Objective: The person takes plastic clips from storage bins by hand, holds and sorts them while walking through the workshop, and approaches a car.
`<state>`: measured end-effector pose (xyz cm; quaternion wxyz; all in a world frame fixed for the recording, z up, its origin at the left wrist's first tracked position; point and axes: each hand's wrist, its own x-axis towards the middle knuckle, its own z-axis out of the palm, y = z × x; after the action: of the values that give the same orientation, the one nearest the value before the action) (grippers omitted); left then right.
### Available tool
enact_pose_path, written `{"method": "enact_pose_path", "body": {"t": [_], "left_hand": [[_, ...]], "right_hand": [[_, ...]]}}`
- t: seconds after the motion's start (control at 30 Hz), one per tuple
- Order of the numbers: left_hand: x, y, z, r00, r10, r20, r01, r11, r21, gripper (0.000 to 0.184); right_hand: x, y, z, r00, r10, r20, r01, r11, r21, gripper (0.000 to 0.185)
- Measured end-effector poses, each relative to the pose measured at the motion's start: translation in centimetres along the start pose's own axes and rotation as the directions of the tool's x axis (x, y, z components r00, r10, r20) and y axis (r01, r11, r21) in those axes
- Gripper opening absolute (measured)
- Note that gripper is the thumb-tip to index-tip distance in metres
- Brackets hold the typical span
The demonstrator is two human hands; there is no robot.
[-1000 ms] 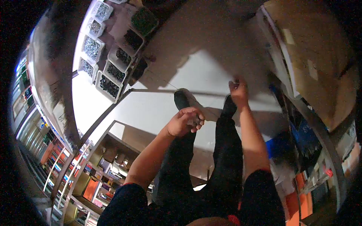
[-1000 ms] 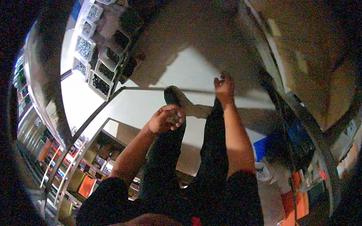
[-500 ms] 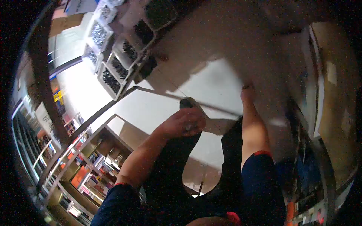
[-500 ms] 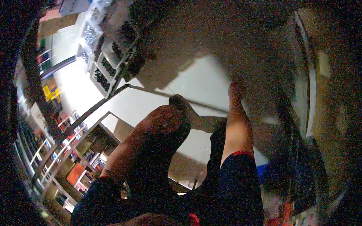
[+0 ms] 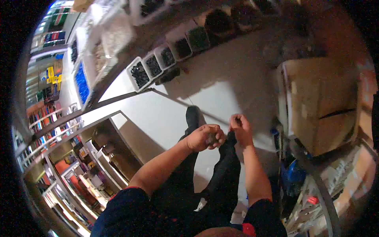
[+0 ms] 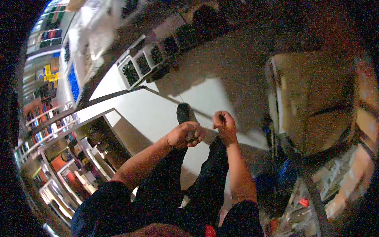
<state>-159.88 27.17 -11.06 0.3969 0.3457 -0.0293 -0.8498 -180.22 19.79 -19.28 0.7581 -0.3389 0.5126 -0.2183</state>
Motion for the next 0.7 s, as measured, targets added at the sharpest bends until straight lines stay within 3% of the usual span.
{"method": "enact_pose_path", "body": {"t": [0.07,0.1,0.17,0.2,0.23,0.33,0.37,0.47,0.5,0.53,0.6,0.67,0.7], "left_hand": [[-2.7,-0.1,2.5,0.998,0.060,-0.008,-0.060,0.998,-0.029,0.044],[-3.7,-0.5,3.4,0.999,0.051,-0.008,-0.051,0.993,-0.107,0.041],[-6.3,0.0,6.2,0.999,0.041,0.002,-0.039,0.965,-0.259,0.034],[-7.9,0.6,7.8,0.986,0.161,-0.051,-0.147,0.966,0.211,0.030],[-10.3,1.7,10.4,0.953,0.298,-0.060,-0.195,0.751,0.631,0.027],[-15.1,2.9,15.8,0.873,0.469,-0.134,-0.270,0.693,0.668,0.027],[-17.2,3.7,18.4,0.884,0.392,-0.253,-0.326,0.907,0.268,0.025],[-23.2,4.0,21.1,0.670,0.736,-0.098,-0.606,0.618,0.501,0.029],[-25.5,4.8,21.7,0.802,0.568,-0.185,-0.545,0.823,0.162,0.030],[-27.7,5.2,21.8,0.915,0.361,-0.182,-0.394,0.895,-0.207,0.030],[-30.0,4.5,20.1,0.895,0.414,-0.164,-0.443,0.865,-0.234,0.034],[-33.1,4.8,19.4,0.866,0.468,-0.178,-0.497,0.845,-0.197,0.036],[-34.4,5.1,18.4,0.879,0.394,-0.268,-0.453,0.866,-0.212,0.035]], "right_hand": [[-5.5,-6.6,2.3,0.987,-0.154,0.053,0.160,0.978,-0.132,0.022],[-8.2,-10.3,3.6,0.993,-0.090,0.078,0.089,0.996,0.017,0.025],[-13.1,-16.4,6.6,0.977,-0.178,0.113,0.185,0.981,-0.051,0.026],[-15.1,-18.5,7.8,0.966,-0.222,0.133,0.234,0.969,-0.080,0.027],[-16.5,-19.2,8.6,0.956,-0.250,0.152,0.277,0.941,-0.195,0.027],[-21.3,-24.4,12.6,0.833,-0.435,0.341,0.549,0.729,-0.410,0.023],[-22.6,-25.3,14.0,0.744,-0.495,0.449,0.662,0.637,-0.395,0.021],[-26.2,-26.0,18.1,0.763,-0.436,0.478,0.622,0.698,-0.354,0.020],[-26.6,-25.7,19.2,0.738,-0.440,0.512,0.606,0.765,-0.216,0.020],[-27.7,-25.9,20.7,0.774,-0.388,0.501,0.535,0.824,-0.188,0.020],[-29.7,-25.8,24.0,0.842,-0.263,0.472,0.362,0.923,-0.131,0.020],[-30.7,-24.5,27.1,0.847,-0.227,0.481,0.336,0.929,-0.153,0.020],[-30.9,-23.8,28.8,0.849,-0.213,0.484,0.327,0.931,-0.164,0.019]]}}
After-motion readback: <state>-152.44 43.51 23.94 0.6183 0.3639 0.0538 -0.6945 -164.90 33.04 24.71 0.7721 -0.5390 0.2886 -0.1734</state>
